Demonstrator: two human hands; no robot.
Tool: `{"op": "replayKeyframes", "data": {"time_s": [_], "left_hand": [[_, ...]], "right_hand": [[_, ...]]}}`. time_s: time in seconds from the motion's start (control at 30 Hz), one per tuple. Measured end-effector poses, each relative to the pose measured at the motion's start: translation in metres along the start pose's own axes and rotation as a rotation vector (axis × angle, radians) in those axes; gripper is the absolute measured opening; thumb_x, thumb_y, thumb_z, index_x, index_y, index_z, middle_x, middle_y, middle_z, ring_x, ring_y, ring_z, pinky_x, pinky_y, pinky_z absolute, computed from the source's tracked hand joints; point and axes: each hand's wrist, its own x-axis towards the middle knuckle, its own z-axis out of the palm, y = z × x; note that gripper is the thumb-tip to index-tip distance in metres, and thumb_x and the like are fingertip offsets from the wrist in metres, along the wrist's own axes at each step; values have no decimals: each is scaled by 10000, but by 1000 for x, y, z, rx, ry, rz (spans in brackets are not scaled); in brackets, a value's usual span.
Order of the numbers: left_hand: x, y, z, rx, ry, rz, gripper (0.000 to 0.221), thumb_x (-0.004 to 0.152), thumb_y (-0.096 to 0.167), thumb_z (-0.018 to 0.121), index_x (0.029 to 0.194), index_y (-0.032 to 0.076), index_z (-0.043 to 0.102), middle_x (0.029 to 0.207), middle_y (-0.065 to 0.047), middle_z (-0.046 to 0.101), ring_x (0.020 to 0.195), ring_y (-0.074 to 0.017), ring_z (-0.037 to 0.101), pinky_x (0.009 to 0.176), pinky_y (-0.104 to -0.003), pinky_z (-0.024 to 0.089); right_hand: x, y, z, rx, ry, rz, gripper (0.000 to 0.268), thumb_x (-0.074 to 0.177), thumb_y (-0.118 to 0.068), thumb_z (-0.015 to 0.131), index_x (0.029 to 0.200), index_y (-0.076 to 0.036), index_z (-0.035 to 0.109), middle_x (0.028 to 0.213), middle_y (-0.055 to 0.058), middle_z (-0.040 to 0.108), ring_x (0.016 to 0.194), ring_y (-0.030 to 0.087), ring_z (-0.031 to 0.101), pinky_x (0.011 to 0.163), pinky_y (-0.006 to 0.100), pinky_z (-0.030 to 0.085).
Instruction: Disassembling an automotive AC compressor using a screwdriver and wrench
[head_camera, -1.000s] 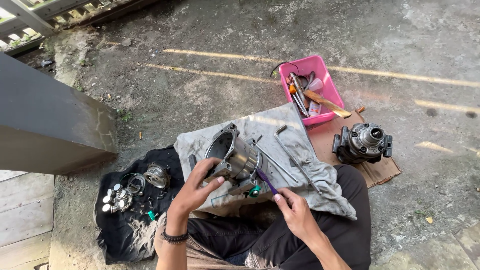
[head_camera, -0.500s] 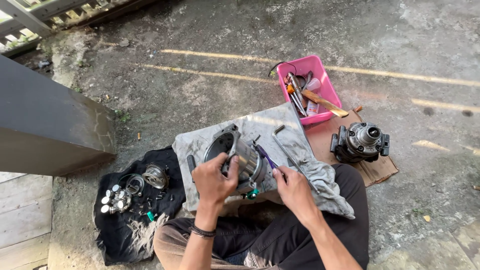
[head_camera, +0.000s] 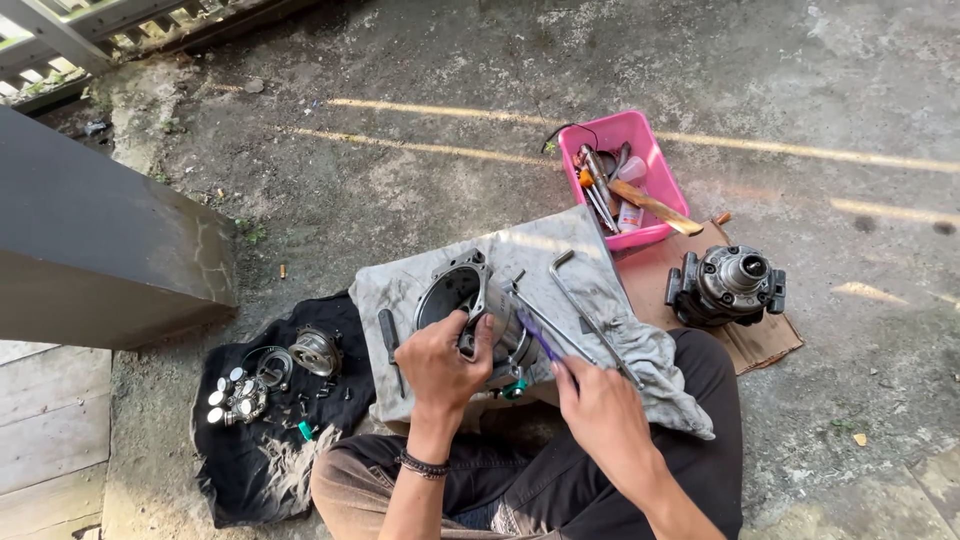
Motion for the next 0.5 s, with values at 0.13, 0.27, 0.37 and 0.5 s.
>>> {"op": "replayKeyframes", "data": {"time_s": [0.13,0.27,0.37,0.5], "left_hand": [[-6,0,8,30,0,31,504,945,400,669,567,165,435,448,43,345,401,-120,241,430,-320,194],[-5,3,5,19,7,23,484,932,384,697,576,161,455,450,46,360,402,-119,245,430,-315,194],[-1,4,5,20,21,32,475,934,388,681,579,157,466,450,38,368,399,-125,258,430,-319,206],[-7,6,6,13,17,50,495,950,416,677,572,163,484,442,52,368,395,-109,243,421,-306,192]], "right_hand": [[13,4,9,-14,-2,24,279,962,-341,546,956,-135,734,768,176,750,693,455,690,640,539,537],[16,-3,8,52,19,0,291,983,-283,547,913,-56,715,733,190,732,616,427,682,600,516,530],[-1,-2,7,33,-6,27,291,986,-311,529,936,-90,711,729,202,731,628,456,684,599,543,526],[25,4,14,82,28,12,332,985,-299,545,889,-27,710,806,197,738,705,435,685,675,512,532]]}}
